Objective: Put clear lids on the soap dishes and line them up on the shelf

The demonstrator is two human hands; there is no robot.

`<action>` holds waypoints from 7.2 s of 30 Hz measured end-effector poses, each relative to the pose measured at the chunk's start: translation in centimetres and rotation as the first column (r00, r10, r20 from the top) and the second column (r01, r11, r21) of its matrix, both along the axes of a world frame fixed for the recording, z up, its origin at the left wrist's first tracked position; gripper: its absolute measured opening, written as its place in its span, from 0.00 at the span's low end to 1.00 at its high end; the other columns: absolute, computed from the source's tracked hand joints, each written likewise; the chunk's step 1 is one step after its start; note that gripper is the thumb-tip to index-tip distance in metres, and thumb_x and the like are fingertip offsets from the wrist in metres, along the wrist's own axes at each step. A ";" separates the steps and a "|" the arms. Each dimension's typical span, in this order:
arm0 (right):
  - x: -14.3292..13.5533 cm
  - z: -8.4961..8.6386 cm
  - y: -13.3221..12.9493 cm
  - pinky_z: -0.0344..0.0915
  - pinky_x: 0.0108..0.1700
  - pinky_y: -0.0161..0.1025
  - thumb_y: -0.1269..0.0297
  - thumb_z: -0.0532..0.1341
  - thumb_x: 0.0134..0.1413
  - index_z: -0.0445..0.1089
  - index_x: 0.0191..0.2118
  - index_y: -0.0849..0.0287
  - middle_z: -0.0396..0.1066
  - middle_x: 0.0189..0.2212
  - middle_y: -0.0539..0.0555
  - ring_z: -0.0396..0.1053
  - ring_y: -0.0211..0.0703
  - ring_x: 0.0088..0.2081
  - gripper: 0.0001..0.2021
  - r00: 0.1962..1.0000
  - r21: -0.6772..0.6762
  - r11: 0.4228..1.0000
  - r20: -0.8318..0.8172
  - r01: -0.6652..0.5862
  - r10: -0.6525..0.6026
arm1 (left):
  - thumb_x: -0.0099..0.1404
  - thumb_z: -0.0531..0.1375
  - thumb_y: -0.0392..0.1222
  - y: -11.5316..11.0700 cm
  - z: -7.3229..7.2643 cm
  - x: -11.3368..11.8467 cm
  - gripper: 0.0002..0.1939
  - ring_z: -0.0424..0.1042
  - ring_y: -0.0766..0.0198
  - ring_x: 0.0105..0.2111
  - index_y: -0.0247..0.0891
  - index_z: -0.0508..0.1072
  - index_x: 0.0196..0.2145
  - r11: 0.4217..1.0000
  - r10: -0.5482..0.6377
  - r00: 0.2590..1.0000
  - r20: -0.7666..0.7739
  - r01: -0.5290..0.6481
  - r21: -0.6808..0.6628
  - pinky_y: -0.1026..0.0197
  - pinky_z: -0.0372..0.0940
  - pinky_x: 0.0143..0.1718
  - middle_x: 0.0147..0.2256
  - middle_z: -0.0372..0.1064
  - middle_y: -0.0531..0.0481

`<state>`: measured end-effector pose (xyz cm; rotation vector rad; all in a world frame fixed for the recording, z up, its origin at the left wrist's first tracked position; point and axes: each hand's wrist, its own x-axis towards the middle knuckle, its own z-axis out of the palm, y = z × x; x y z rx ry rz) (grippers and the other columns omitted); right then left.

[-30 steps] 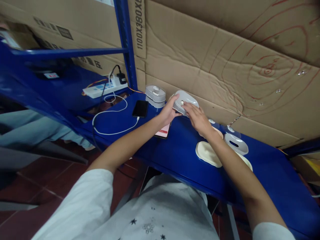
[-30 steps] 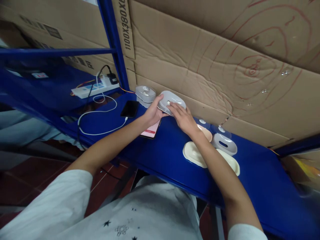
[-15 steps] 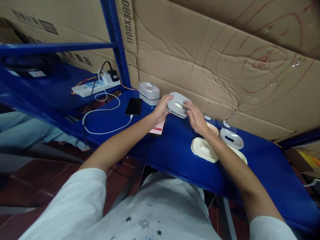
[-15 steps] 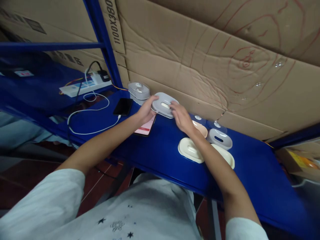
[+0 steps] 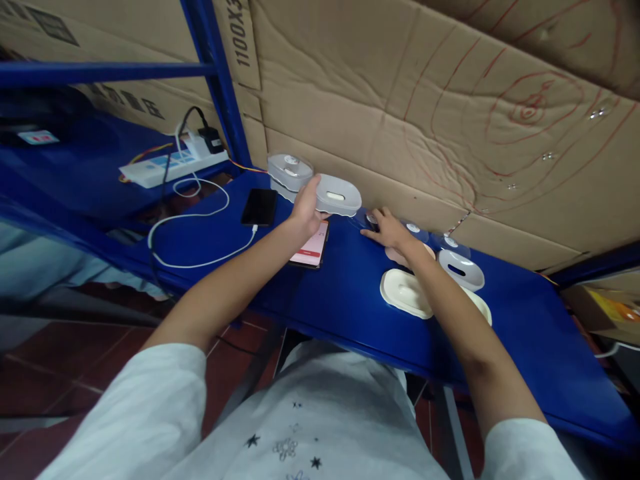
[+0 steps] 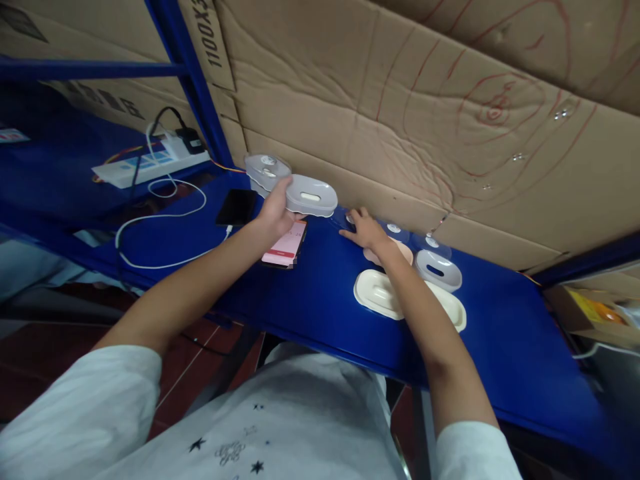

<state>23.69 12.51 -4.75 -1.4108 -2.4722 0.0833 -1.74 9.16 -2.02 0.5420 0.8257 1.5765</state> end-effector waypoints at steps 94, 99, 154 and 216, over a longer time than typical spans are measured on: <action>7.4 0.0 -14.5 0.70 0.57 0.59 0.54 0.53 0.77 0.78 0.58 0.59 0.82 0.54 0.63 0.79 0.62 0.54 0.21 0.962 0.154 0.964 -0.206 0.215 -0.181 | 0.64 0.61 0.26 -6.4 -1.1 5.4 0.21 0.75 0.62 0.28 0.34 0.78 0.53 0.833 -0.548 0.780 -0.302 0.476 -0.283 0.59 0.71 0.33 0.33 0.76 0.48; 4.4 0.2 -16.9 0.69 0.61 0.53 0.53 0.55 0.78 0.77 0.61 0.54 0.81 0.57 0.58 0.78 0.55 0.58 0.20 0.961 0.165 0.986 -0.263 -0.037 0.080 | 0.66 0.62 0.31 -6.6 -1.1 5.8 0.10 0.76 0.61 0.31 0.36 0.79 0.45 0.835 -0.538 0.822 -0.187 0.489 -0.254 0.58 0.72 0.34 0.34 0.76 0.48; 2.6 -0.7 -14.9 0.52 0.74 0.69 0.34 0.54 0.70 0.52 0.78 0.56 0.53 0.75 0.70 0.49 0.67 0.76 0.42 0.988 0.141 0.984 -0.098 -0.108 0.122 | 0.77 0.60 0.47 -7.2 -2.1 6.2 0.15 0.79 0.54 0.51 0.35 0.82 0.47 0.800 -0.598 0.773 -0.213 0.591 -0.101 0.56 0.71 0.54 0.52 0.81 0.39; 6.2 0.2 -19.1 0.74 0.56 0.53 0.55 0.57 0.77 0.77 0.56 0.54 0.82 0.50 0.59 0.79 0.54 0.52 0.15 0.930 0.276 0.961 -0.347 -0.021 0.120 | 0.80 0.54 0.52 -8.7 -1.7 6.8 0.22 0.82 0.46 0.49 0.33 0.80 0.53 0.544 -0.830 0.558 -0.008 0.806 -0.235 0.42 0.77 0.51 0.51 0.82 0.34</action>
